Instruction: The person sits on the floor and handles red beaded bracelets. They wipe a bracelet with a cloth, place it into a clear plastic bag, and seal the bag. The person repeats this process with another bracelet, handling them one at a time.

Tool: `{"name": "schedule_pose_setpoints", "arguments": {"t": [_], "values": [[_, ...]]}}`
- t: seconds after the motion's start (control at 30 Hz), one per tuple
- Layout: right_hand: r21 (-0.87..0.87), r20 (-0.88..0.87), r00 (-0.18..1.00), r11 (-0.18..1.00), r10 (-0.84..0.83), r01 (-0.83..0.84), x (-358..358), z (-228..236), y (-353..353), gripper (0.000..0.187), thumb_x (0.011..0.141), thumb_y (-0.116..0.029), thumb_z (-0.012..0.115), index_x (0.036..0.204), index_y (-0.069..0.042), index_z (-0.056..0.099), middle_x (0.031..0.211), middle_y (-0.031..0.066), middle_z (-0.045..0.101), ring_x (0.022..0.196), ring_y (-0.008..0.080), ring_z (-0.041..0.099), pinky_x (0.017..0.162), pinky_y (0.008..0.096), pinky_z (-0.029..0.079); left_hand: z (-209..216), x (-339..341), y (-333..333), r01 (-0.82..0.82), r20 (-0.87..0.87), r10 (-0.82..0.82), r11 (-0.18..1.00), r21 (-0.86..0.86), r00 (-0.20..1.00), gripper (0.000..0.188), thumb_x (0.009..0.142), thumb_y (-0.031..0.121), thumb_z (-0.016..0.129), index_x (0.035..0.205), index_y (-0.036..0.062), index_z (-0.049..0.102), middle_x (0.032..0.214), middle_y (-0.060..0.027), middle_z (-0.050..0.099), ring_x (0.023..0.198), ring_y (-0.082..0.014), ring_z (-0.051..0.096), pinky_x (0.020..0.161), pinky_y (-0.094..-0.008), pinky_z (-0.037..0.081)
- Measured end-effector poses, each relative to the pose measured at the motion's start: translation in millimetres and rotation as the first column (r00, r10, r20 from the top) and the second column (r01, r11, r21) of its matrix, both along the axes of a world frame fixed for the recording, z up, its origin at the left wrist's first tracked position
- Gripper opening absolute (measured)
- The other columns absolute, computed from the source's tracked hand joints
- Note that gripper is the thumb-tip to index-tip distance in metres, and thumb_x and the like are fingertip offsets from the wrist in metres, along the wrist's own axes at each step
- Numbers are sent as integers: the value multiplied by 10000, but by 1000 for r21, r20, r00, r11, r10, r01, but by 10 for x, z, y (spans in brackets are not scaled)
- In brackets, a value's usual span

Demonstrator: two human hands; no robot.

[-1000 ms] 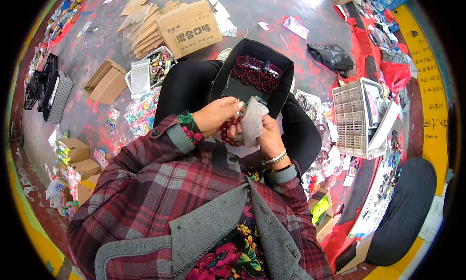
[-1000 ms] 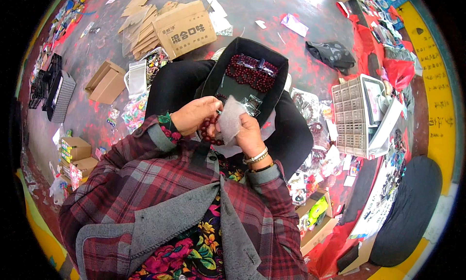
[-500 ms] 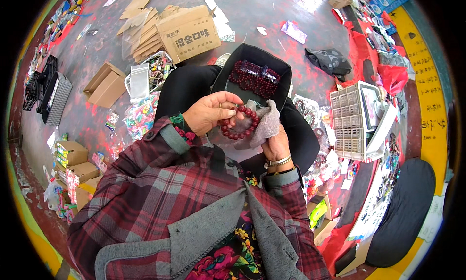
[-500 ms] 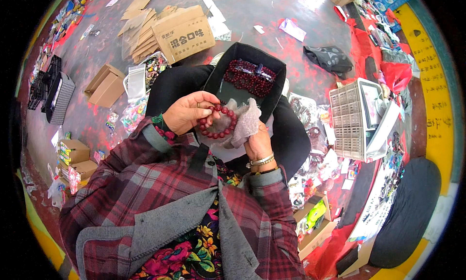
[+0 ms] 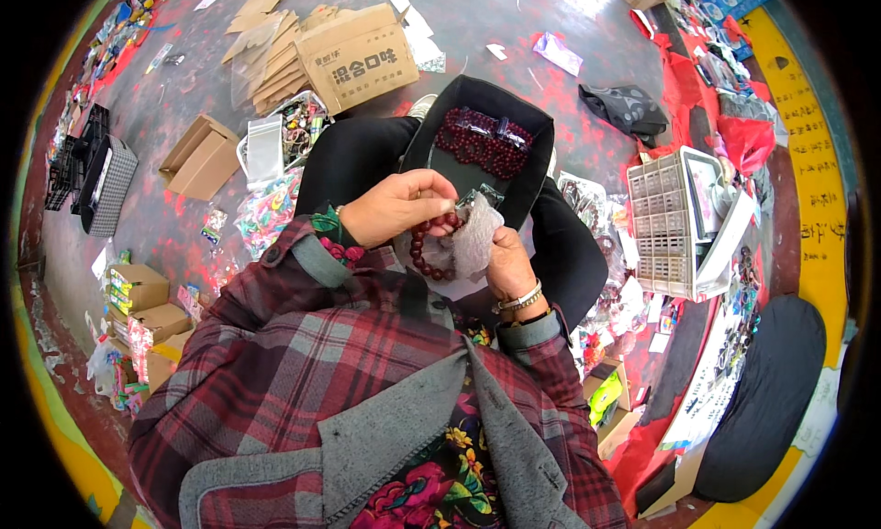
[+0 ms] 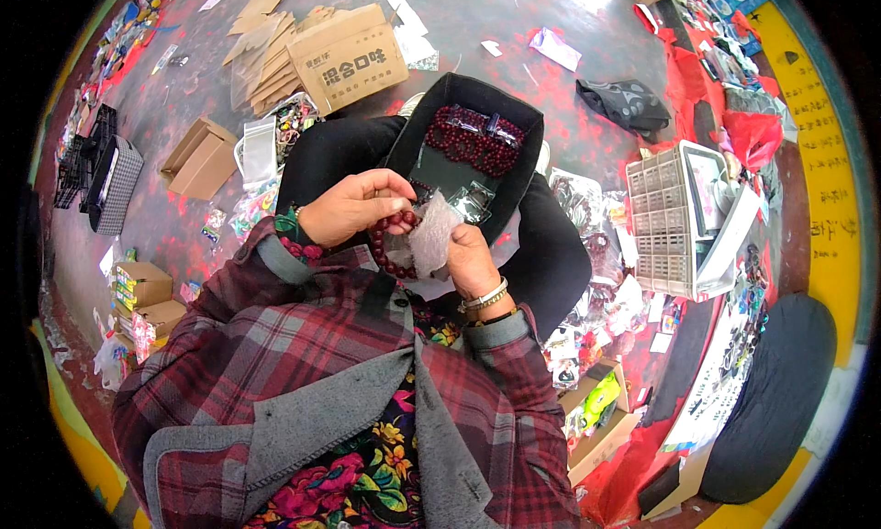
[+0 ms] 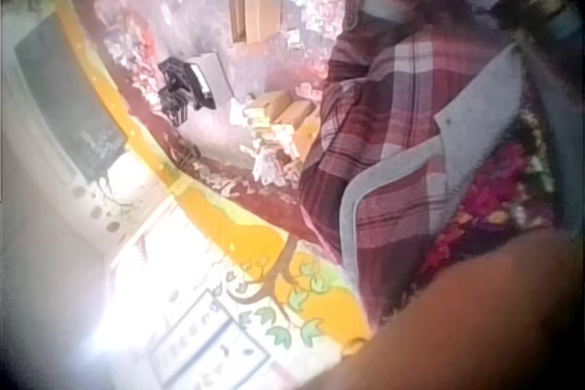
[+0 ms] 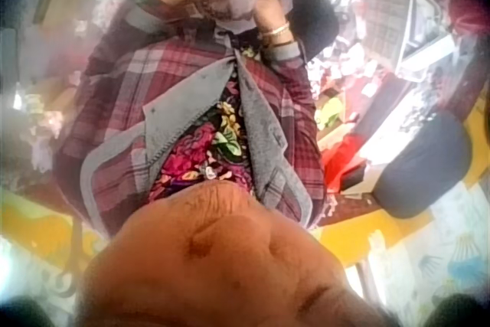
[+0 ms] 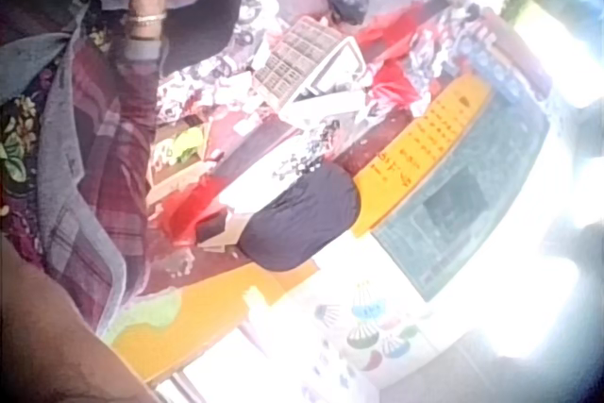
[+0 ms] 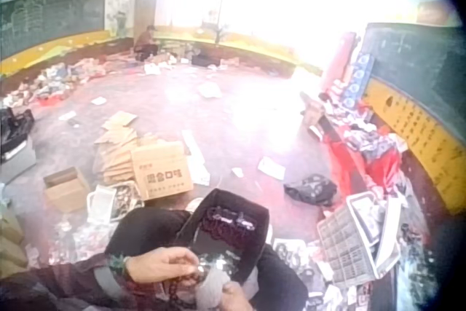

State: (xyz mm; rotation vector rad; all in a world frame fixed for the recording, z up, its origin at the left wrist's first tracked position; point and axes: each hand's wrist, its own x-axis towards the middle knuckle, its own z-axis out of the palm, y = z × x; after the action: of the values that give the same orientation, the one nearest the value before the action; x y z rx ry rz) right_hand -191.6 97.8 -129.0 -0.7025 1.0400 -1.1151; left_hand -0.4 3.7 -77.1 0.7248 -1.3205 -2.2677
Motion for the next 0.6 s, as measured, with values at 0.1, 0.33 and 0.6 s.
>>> {"name": "schedule_pose_setpoints", "arguments": {"t": [0.1,0.33,0.6], "values": [[-22,80,995,998,-64,66,14,72,-10,216,833,-78,556,1039,-34,603,932,33,630,789,116,602,672,234,477,57,36,-5,-42,39,44,997,-65,998,243,843,27,552,1074,-6,486,978,-84,568,870,-131,566,790,-263,463],[-43,256,949,979,-181,199,75,154,-28,240,824,-42,548,1061,-26,583,981,60,627,871,161,611,773,284,492,-117,14,40,-149,104,141,987,68,985,231,846,83,576,1053,-17,549,959,-45,589,880,-107,550,770,-243,446],[-36,232,957,982,-172,185,89,189,-22,281,814,-57,564,1093,-25,567,1000,54,616,895,152,598,778,279,483,-22,-51,129,-131,144,165,966,-221,976,211,853,143,588,974,-22,637,930,-31,607,852,-87,539,750,-225,432]]}}
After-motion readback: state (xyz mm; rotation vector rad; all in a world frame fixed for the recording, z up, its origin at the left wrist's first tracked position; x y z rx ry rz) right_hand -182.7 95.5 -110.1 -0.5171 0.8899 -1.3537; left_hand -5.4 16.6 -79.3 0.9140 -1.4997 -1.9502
